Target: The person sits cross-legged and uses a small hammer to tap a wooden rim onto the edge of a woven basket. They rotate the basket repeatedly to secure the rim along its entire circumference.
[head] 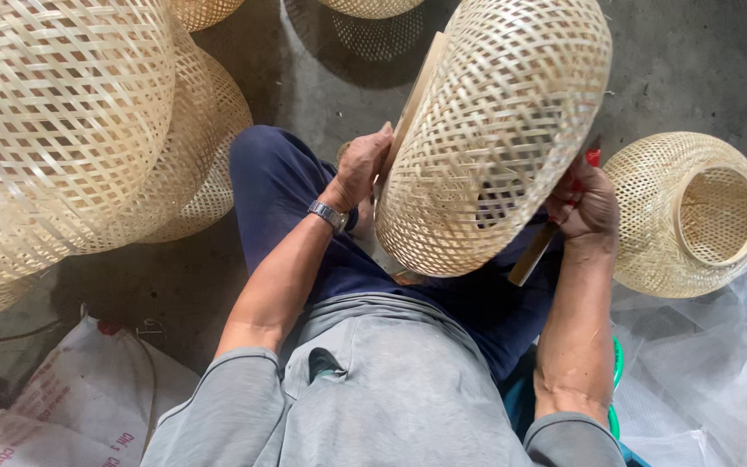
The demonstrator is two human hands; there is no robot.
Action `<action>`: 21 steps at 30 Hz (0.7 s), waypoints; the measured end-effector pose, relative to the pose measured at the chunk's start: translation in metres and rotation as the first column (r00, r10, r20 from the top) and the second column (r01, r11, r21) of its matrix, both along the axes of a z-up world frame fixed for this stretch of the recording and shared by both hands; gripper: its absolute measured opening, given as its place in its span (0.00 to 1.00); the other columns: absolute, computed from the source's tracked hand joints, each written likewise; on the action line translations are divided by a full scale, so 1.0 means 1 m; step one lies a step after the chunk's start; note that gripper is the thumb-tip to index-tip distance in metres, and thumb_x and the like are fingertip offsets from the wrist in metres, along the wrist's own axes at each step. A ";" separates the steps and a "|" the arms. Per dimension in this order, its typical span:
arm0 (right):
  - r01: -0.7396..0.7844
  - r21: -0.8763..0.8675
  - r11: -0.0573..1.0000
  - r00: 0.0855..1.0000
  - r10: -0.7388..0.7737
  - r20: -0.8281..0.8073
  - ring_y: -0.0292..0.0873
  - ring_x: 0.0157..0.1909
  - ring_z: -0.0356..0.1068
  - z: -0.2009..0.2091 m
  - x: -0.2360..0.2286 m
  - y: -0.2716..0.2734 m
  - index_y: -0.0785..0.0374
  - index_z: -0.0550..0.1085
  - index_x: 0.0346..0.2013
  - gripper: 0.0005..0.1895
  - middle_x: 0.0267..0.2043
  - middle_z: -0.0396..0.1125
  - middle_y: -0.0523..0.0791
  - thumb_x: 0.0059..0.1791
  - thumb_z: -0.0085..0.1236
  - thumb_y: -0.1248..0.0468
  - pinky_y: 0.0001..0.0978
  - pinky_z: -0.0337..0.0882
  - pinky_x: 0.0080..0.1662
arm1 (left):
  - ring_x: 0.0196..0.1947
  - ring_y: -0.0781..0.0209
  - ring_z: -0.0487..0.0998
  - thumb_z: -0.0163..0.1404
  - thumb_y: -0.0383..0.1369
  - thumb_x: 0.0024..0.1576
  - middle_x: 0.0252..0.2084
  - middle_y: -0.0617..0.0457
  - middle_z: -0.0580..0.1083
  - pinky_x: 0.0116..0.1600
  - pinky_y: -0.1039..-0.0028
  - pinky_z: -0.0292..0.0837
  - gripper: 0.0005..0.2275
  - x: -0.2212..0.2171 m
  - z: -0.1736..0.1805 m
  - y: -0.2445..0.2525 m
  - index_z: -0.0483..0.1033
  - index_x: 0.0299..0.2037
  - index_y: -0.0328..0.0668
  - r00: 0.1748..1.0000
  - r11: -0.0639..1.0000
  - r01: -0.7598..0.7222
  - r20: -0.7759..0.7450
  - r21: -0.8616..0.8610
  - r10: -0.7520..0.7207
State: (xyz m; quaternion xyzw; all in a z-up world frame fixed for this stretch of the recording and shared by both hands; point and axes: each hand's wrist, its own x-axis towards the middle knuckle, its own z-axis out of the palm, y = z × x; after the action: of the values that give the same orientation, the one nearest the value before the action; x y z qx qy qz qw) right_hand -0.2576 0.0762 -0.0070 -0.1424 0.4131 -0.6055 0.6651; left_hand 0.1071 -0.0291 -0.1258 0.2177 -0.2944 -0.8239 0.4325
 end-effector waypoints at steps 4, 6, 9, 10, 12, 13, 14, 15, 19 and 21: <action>0.136 0.034 0.990 0.984 -0.139 0.108 0.44 0.39 0.76 0.004 -0.011 -0.006 0.71 0.72 0.56 0.18 0.45 0.73 0.51 0.55 0.58 0.62 0.38 0.78 0.40 | 0.42 0.67 0.78 0.47 0.34 0.67 0.49 0.45 0.79 0.49 0.78 0.74 0.17 -0.010 0.034 0.004 0.76 0.56 0.22 0.999 1.000 0.024 0.034 -0.007 -0.024; 0.200 0.024 0.980 0.975 -0.201 0.097 0.50 0.52 0.79 0.007 -0.013 -0.008 0.72 0.71 0.60 0.21 0.55 0.74 0.54 0.56 0.56 0.62 0.45 0.83 0.53 | 0.43 0.66 0.80 0.48 0.33 0.65 0.49 0.44 0.80 0.51 0.79 0.76 0.17 -0.016 0.054 0.007 0.75 0.56 0.23 0.998 0.999 0.035 -0.045 0.013 -0.035; 0.164 -0.084 0.983 0.984 -0.157 0.082 0.50 0.57 0.75 0.012 -0.014 -0.005 0.74 0.71 0.64 0.22 0.59 0.72 0.56 0.59 0.58 0.63 0.43 0.79 0.58 | 0.40 0.63 0.80 0.48 0.34 0.65 0.46 0.43 0.81 0.48 0.76 0.78 0.16 -0.022 0.077 0.010 0.76 0.54 0.24 0.971 0.990 0.131 -0.207 0.048 -0.118; 0.162 -0.104 0.981 0.987 -0.163 0.001 0.50 0.56 0.74 0.015 -0.010 -0.002 0.74 0.72 0.66 0.23 0.59 0.73 0.57 0.59 0.59 0.64 0.42 0.77 0.56 | 0.40 0.64 0.80 0.48 0.33 0.66 0.46 0.44 0.80 0.48 0.76 0.78 0.16 -0.025 0.083 0.011 0.76 0.54 0.24 0.971 0.990 0.136 -0.203 0.024 -0.128; 0.207 -0.097 0.974 0.964 -0.220 -0.148 0.48 0.54 0.74 0.023 0.004 0.008 0.72 0.72 0.65 0.24 0.57 0.73 0.55 0.57 0.58 0.63 0.39 0.77 0.53 | 0.41 0.65 0.79 0.49 0.32 0.68 0.46 0.46 0.80 0.49 0.77 0.78 0.14 -0.031 0.091 0.013 0.76 0.54 0.23 0.970 0.989 0.147 -0.192 -0.024 -0.149; 0.255 -0.077 0.964 0.939 -0.266 -0.219 0.47 0.53 0.75 0.025 0.013 0.016 0.70 0.71 0.64 0.25 0.55 0.73 0.53 0.55 0.57 0.60 0.38 0.79 0.51 | 0.37 0.67 0.79 0.49 0.29 0.70 0.43 0.46 0.80 0.43 0.80 0.77 0.13 -0.034 0.094 0.014 0.76 0.55 0.21 0.907 0.981 0.180 -0.374 -0.074 -0.195; 0.305 -0.062 0.950 0.906 -0.310 -0.290 0.46 0.51 0.76 0.029 0.019 0.022 0.68 0.71 0.63 0.26 0.54 0.73 0.51 0.53 0.56 0.57 0.38 0.80 0.49 | 0.33 0.69 0.79 0.49 0.26 0.72 0.41 0.46 0.80 0.38 0.83 0.77 0.11 -0.037 0.096 0.016 0.77 0.55 0.18 0.807 0.971 0.202 -0.539 -0.130 -0.240; 0.257 -0.104 0.961 0.919 -0.277 -0.281 0.45 0.52 0.76 0.032 0.023 0.025 0.68 0.70 0.65 0.26 0.56 0.72 0.51 0.55 0.56 0.57 0.36 0.79 0.51 | 0.29 0.72 0.79 0.49 0.23 0.74 0.38 0.46 0.80 0.33 0.86 0.76 0.10 -0.041 0.096 0.017 0.77 0.56 0.16 0.675 0.958 0.214 -0.680 -0.188 -0.284; 0.109 -0.167 0.980 0.859 -0.177 -0.480 0.44 0.58 0.73 0.035 0.029 0.035 0.70 0.69 0.69 0.27 0.61 0.71 0.52 0.59 0.54 0.56 0.34 0.75 0.57 | 0.37 0.70 0.76 0.49 0.29 0.69 0.42 0.50 0.79 0.41 0.82 0.73 0.13 -0.056 0.095 0.022 0.77 0.56 0.22 0.973 0.989 0.144 -0.185 0.014 -0.139; 0.105 -0.133 0.986 0.884 -0.153 -0.442 0.46 0.59 0.73 0.033 0.023 0.033 0.70 0.68 0.67 0.28 0.62 0.71 0.52 0.57 0.50 0.54 0.35 0.76 0.58 | 0.41 0.67 0.80 0.48 0.28 0.67 0.45 0.48 0.80 0.47 0.80 0.77 0.13 -0.060 0.099 0.027 0.76 0.55 0.21 0.982 0.991 0.128 -0.140 0.034 -0.123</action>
State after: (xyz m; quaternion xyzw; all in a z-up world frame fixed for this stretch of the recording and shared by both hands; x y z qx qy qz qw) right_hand -0.2349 0.1090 0.0261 -0.2858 0.5322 -0.6198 0.5009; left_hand 0.0469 -0.0023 -0.0270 0.1503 -0.2593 -0.8687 0.3943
